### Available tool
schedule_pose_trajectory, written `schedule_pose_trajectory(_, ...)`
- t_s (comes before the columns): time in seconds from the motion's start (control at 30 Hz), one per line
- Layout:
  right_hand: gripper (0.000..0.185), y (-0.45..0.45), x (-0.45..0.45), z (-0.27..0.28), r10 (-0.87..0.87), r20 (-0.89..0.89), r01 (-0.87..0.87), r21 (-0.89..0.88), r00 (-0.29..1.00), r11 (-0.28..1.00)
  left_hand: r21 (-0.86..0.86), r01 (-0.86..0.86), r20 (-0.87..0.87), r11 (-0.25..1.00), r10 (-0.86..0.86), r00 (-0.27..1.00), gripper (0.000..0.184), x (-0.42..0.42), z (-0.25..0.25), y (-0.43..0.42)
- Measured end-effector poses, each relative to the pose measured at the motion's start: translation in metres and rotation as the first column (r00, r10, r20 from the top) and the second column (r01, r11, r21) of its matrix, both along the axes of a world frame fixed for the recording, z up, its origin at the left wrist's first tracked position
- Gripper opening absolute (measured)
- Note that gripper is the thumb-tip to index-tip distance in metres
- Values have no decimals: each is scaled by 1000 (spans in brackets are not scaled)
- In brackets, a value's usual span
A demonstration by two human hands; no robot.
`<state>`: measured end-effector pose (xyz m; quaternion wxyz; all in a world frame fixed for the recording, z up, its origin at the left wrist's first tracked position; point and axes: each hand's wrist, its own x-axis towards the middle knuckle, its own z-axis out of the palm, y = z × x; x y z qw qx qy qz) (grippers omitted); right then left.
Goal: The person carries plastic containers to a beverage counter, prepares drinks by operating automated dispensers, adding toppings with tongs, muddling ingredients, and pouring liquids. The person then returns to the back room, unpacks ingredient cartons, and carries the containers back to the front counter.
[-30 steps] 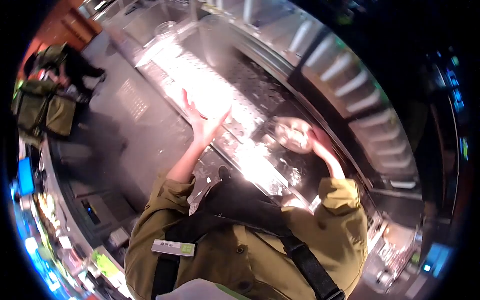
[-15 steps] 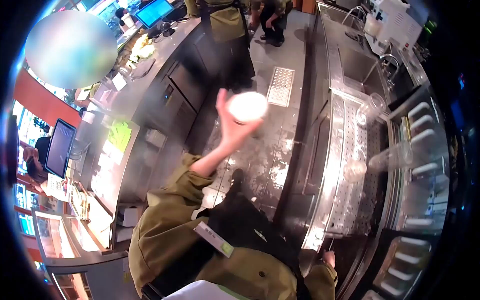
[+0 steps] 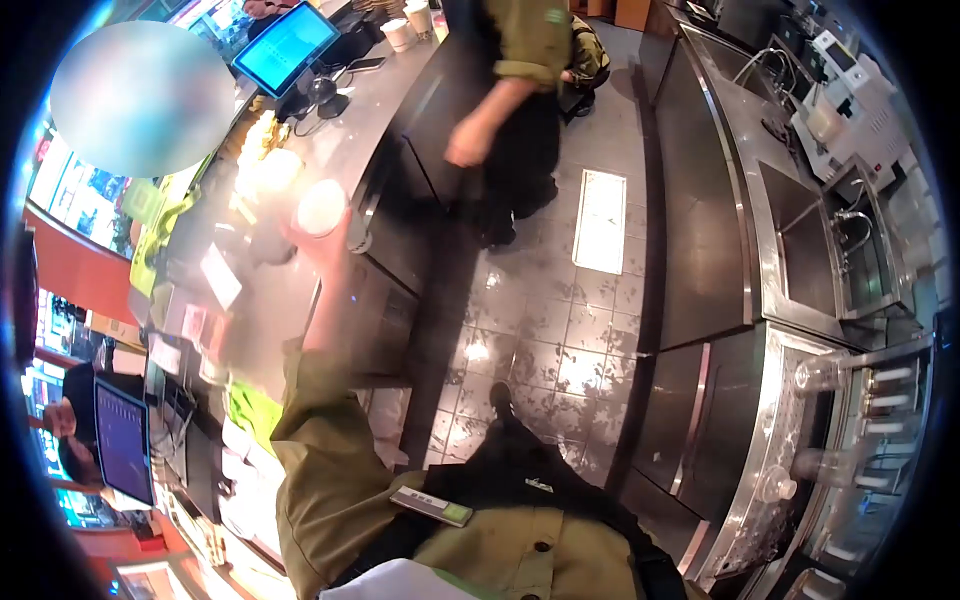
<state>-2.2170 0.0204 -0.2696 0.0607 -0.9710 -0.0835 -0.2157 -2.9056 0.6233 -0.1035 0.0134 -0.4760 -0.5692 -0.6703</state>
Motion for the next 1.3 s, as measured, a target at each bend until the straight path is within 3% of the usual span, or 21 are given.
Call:
schedule_pose_trajectory(0.07, 31, 39, -20, 12, 16, 44, -16, -8, 999, 1000, 81, -16, -3, 997, 17, 1000, 110, -50, -19, 51)
schedule_pose_trajectory(0.13, 31, 74, -28, 24, 57, 82, -56, -12, 995, 998, 176, -121, -66, 977, 134, 989, 83, -73, -13, 83)
schedule_pose_trajectory(0.17, 31, 89, -31, 29, 81, 95, -80, -12, 992, 997, 444, 261, 306, 857, -418, 855, 70, -64, 9, 85)
schedule_pose_trajectory(0.2, 31, 103, -33, 32, 94, 102, -92, -19, 990, 996, 445, 279, 328, 851, -445, 833, 69, -64, 17, 95)
schedule_pose_trajectory(0.27, 31, 111, -50, 36, 79, 122, -79, -7, 989, 997, 243, 106, 109, 964, -136, 985, 67, -68, 16, 116)
schedule_pose_trajectory(0.33, 32, 131, -72, 51, 39, 125, -39, 0, 991, 999, 175, -40, -91, 984, 57, 994, 64, -65, 10, 146)
schedule_pose_trajectory(0.4, 33, 176, -79, 70, 47, 99, -47, -4, 994, 999, 180, -95, -138, 979, 121, 983, 62, -56, 9, 168)
schedule_pose_trajectory(0.43, 32, 191, -65, 65, 200, 233, -209, 17, 952, 978, 190, -101, -136, 977, 128, 982, 60, -48, 8, 178)
schedule_pose_trajectory(0.47, 31, 229, -75, 92, 196, 96, -206, 111, 976, 972, 194, -114, -138, 974, 142, 980, 59, -41, 8, 184)
schedule_pose_trajectory(0.5, 30, 249, -61, 89, 346, 229, -374, 97, 910, 922, 201, -98, -142, 975, 128, 982, 58, -30, 7, 190)
schedule_pose_trajectory(0.53, 31, 277, -66, 103, 312, 109, -326, 152, 944, 933, 208, -81, -139, 975, 112, 984, 57, -22, 6, 193)
schedule_pose_trajectory(0.67, 30, 361, -37, 114, 496, 190, -522, 132, 848, 843, 200, 85, -155, 976, -54, 986, 51, 41, -7, 199)
schedule_pose_trajectory(0.77, 27, 410, 3, 118, 500, 172, -529, 254, 849, 810, 122, 297, -154, 947, -278, 948, 48, 115, -27, 193)
schedule_pose_trajectory(0.83, 27, 440, 37, 124, 507, 224, -554, 337, 832, 761, 33, 458, -129, 888, -451, 883, 45, 171, -42, 185)
schedule_pose_trajectory(0.87, 28, 458, 49, 138, 454, 87, -443, 440, 887, 781, -22, 529, -110, 848, -528, 842, 44, 201, -51, 181)
schedule_pose_trajectory(0.97, 29, 509, 145, 158, 405, 262, -482, 514, 876, 710, -185, 692, -8, 698, -705, 709, 40, 299, -86, 173)
schedule_pose_trajectory(1.07, 31, 575, 276, 199, 171, 510, -482, 576, 843, 660, -336, 770, 88, 543, -796, 599, 36, 411, -127, 174)
schedule_pose_trajectory(1.13, 34, 611, 368, 233, 31, 398, -353, 770, 917, 532, -433, 782, 142, 448, -823, 550, 34, 482, -152, 177)
schedule_pose_trajectory(1.2, 34, 631, 448, 264, -109, 371, -266, 814, 922, 516, -526, 763, 185, 375, -825, 533, 32, 536, -171, 179)
schedule_pose_trajectory(1.27, 34, 638, 509, 296, -180, 393, -193, 738, 902, 646, -593, 737, 239, 324, -803, 546, 29, 571, -183, 178)
schedule_pose_trajectory(1.3, 36, 637, 547, 309, -114, 374, -201, 703, 920, 682, -622, 718, 265, 312, -779, 568, 28, 581, -188, 175)
